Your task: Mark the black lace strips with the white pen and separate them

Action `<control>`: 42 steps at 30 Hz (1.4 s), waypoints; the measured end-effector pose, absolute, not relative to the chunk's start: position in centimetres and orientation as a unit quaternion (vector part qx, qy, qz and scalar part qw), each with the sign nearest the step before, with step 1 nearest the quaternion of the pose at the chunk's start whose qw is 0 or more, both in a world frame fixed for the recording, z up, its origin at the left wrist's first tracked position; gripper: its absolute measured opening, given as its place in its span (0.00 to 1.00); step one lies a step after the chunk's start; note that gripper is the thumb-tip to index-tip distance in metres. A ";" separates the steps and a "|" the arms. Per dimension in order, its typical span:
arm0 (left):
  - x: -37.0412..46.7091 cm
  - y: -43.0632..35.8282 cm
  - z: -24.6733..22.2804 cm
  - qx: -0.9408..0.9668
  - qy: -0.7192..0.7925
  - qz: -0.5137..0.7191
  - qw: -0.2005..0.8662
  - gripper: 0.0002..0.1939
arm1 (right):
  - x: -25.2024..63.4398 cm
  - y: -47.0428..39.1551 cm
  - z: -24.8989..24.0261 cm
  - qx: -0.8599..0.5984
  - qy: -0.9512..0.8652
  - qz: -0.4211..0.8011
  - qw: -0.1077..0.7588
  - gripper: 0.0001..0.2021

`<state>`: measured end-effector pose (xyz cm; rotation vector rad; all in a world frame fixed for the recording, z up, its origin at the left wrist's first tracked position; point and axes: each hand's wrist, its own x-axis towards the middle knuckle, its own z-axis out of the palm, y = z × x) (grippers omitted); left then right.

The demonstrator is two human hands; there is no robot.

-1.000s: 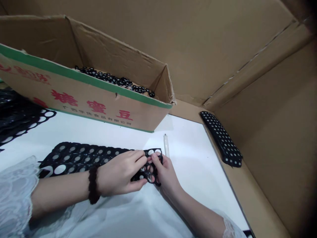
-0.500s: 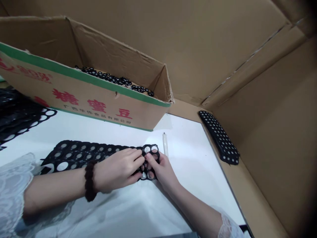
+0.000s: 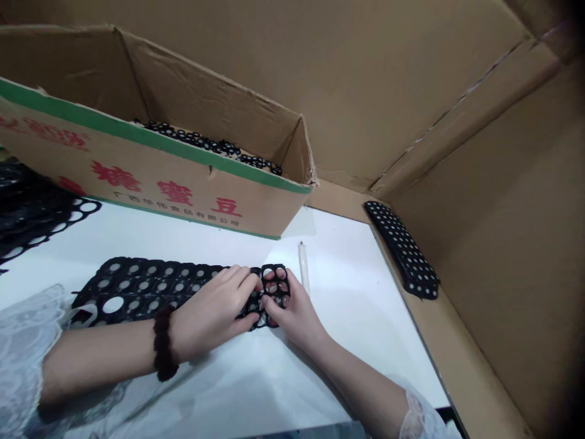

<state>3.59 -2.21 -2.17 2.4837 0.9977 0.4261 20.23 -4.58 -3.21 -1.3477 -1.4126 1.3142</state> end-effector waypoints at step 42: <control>3.8 -2.5 -3.0 0.942 0.279 0.150 0.108 0.05 | 20.9 -3.5 -2.1 -0.521 -0.612 0.516 0.297 0.08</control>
